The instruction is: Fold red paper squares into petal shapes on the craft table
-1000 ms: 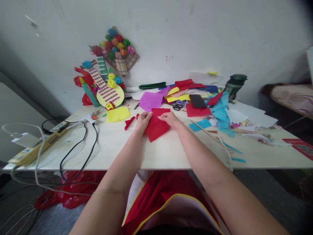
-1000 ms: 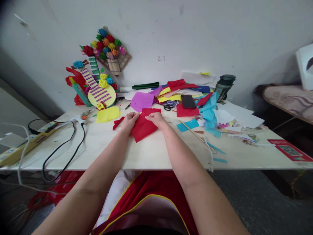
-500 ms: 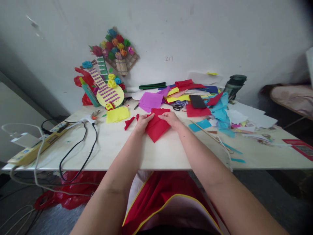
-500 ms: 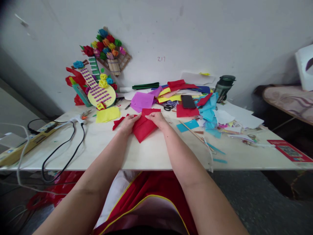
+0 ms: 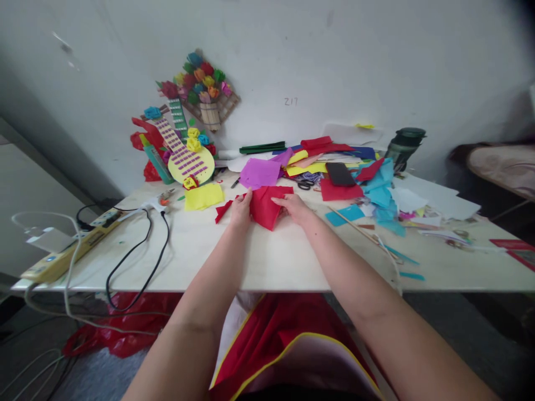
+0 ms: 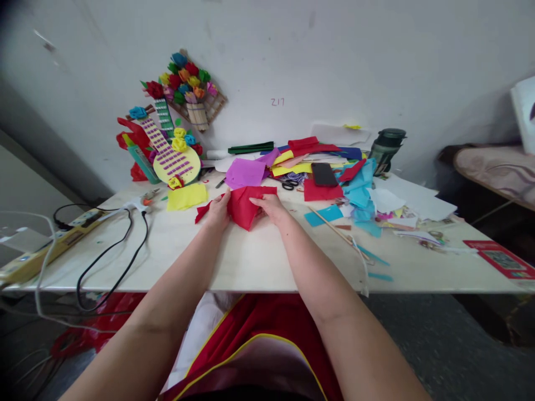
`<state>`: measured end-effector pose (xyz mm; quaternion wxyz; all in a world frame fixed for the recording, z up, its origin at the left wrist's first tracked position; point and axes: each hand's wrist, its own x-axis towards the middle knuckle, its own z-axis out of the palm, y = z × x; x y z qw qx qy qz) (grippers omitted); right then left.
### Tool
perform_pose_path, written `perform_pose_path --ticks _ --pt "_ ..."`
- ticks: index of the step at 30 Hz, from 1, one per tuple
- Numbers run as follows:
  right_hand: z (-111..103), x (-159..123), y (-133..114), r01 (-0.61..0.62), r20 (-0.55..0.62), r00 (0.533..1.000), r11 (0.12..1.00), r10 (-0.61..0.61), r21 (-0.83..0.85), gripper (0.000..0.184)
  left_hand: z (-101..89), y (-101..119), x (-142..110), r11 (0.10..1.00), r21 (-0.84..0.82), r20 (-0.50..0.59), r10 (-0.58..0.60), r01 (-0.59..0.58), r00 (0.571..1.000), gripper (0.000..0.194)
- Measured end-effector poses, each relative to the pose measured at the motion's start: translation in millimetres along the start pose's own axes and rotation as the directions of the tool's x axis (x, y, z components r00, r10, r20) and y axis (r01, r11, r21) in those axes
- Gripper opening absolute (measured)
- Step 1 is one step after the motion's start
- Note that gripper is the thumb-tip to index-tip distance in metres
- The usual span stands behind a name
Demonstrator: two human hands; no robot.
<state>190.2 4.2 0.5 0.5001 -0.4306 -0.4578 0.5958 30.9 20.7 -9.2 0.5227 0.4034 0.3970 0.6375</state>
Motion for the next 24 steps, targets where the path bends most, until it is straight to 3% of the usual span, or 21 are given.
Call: perform_pose_path --ticks 6,9,17,24 --pt "-1 5 2 0.126 -0.186 0.977 0.986 -0.104 0.111 0.024 -2.5 3 -2 0.996 0.023 0.062 -0.091 0.09 0.994 0.031" --pt "-3 6 2 0.151 -0.23 0.964 0.986 -0.132 0.067 0.028 -4.1 6 -4 0.992 0.027 0.116 -0.122 0.12 0.986 0.031" --pt "-8 6 2 0.178 -0.165 0.968 0.98 -0.191 -0.088 0.034 -9.5 16 -9 0.979 0.114 0.294 -0.198 0.171 0.935 0.029" --pt "-10 6 1 0.19 -0.158 0.964 0.968 -0.215 -0.163 0.036 -12.0 19 -10 0.965 0.2 0.324 -0.226 0.167 0.919 0.027"
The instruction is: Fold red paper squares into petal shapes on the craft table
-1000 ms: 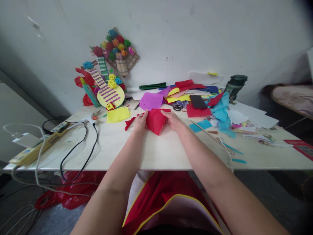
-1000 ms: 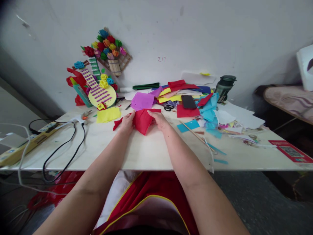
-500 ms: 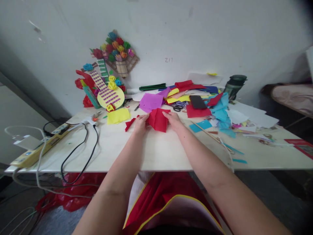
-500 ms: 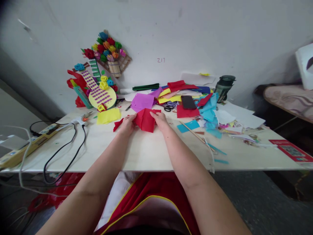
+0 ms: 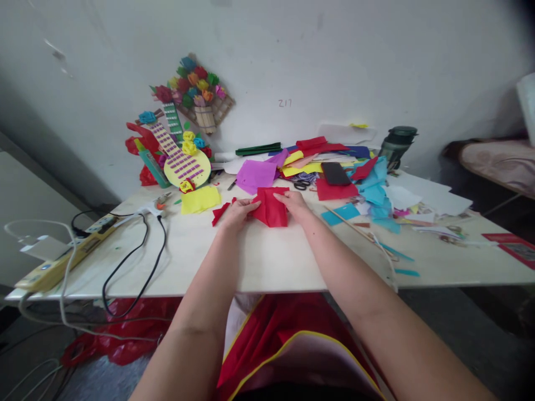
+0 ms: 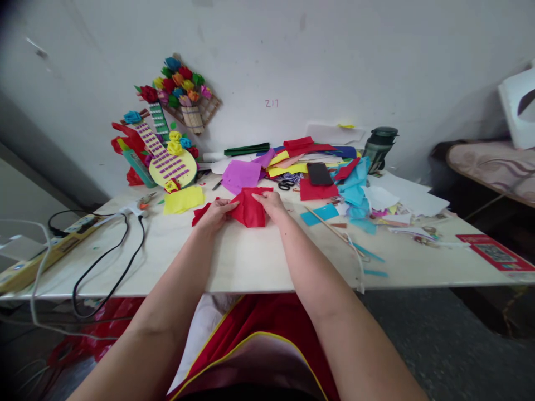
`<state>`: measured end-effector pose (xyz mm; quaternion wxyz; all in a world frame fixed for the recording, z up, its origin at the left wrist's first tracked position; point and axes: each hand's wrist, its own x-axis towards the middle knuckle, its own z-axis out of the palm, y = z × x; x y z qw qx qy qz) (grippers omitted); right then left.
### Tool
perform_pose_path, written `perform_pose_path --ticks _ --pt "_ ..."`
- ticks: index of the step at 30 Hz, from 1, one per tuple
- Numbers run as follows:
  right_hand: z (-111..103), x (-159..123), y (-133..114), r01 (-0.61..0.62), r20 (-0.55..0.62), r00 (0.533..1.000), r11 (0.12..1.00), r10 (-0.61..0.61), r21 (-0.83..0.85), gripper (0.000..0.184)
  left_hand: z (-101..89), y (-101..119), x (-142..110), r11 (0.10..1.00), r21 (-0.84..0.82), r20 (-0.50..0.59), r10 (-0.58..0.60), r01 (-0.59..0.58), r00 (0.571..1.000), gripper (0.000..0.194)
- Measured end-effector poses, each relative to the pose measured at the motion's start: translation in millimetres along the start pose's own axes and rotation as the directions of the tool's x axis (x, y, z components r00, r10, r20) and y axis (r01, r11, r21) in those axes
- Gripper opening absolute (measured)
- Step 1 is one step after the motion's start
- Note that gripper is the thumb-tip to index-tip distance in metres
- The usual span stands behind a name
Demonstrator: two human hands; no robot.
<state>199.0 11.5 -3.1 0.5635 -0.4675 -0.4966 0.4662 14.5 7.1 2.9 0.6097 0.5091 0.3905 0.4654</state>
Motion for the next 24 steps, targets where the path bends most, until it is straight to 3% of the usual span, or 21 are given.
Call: perform_pose_path --ticks 7,14,19,24 --pt "0 3 2 0.177 0.018 0.984 0.968 -0.177 -0.18 0.047 3.0 6 -4 0.999 0.025 0.052 -0.047 0.046 0.998 0.026" --pt "4 -2 -5 0.26 0.1 0.965 0.923 -0.241 -0.283 0.049 6.7 7 -7 0.997 0.075 0.1 -0.016 0.009 0.995 0.033" --pt "3 -5 -8 0.226 0.099 0.973 0.941 -0.208 -0.252 0.051 12.1 11 -11 0.95 0.304 0.042 0.061 -0.071 0.997 0.036" --pt "1 -10 -13 0.044 0.117 0.992 0.998 -0.038 -0.054 0.05 13.8 9 -9 0.929 0.358 -0.042 0.114 -0.092 0.993 0.039"
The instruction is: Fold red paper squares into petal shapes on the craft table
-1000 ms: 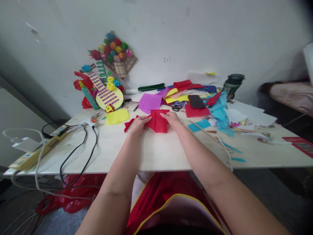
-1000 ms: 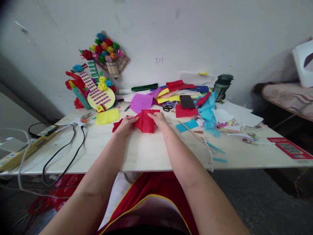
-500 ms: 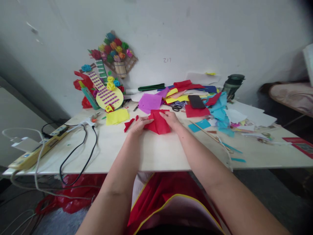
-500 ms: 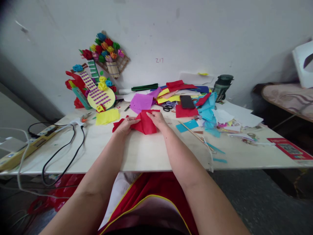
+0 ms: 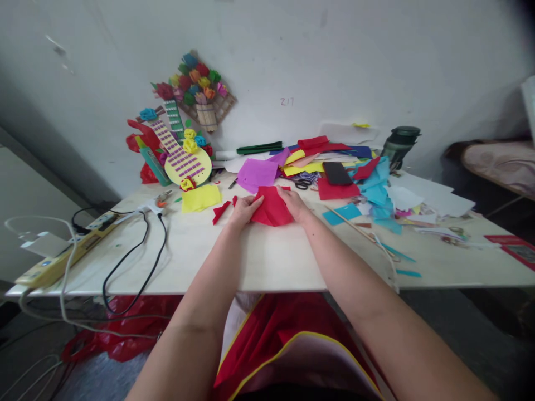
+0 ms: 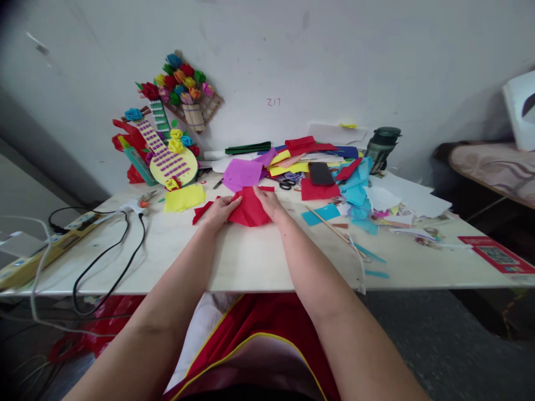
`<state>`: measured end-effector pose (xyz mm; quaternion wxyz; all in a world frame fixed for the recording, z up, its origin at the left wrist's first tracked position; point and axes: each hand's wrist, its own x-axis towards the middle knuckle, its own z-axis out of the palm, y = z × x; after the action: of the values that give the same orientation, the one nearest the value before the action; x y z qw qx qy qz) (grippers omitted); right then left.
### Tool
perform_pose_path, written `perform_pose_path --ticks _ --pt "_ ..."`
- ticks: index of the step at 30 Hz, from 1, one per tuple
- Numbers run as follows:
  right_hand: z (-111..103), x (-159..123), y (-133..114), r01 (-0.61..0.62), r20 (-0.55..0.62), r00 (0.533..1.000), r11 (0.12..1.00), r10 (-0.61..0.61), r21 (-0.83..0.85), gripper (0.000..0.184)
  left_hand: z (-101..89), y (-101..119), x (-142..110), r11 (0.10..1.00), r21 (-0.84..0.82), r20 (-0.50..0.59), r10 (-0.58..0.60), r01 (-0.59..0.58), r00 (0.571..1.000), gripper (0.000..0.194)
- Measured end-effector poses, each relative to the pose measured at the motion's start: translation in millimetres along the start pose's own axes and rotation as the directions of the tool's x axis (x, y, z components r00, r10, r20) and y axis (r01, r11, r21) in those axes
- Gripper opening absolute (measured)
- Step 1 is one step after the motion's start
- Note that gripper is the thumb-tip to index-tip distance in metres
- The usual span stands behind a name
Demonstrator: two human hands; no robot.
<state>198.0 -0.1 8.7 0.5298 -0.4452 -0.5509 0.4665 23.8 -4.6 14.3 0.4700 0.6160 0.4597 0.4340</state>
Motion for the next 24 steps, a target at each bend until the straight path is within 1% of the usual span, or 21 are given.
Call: perform_pose_path --ticks 2,4,8,10,13,18,24 --pt "0 -1 -2 -0.057 0.022 0.998 0.994 0.055 0.097 0.05 0.4 -2 2 1.0 -0.022 -0.024 0.015 -0.016 1.0 0.039" --pt "1 -1 -2 -0.045 0.014 0.999 0.992 0.044 0.114 0.048 0.6 -4 3 0.999 -0.044 -0.031 0.03 -0.031 0.999 0.039" --pt "2 2 4 0.105 -0.038 0.993 0.991 -0.108 -0.078 0.044 0.7 -2 3 0.996 -0.072 -0.029 0.043 -0.045 0.999 0.037" --pt "1 4 7 0.118 -0.064 0.99 0.985 -0.127 -0.129 0.045 0.8 -1 3 0.996 -0.081 -0.039 0.039 -0.042 0.998 0.036" --pt "0 7 10 0.117 -0.066 0.99 0.983 -0.127 -0.14 0.042 1.1 -1 3 0.997 -0.076 -0.048 0.027 -0.031 0.999 0.034" --pt "0 9 12 0.131 -0.036 0.99 0.988 -0.134 -0.079 0.032 1.7 1 1 0.995 -0.094 -0.047 -0.02 0.016 0.999 0.027" --pt "1 12 16 0.094 -0.007 0.996 0.994 -0.094 0.049 0.035 1.3 5 -1 0.994 -0.1 -0.063 -0.045 0.038 0.997 0.023"
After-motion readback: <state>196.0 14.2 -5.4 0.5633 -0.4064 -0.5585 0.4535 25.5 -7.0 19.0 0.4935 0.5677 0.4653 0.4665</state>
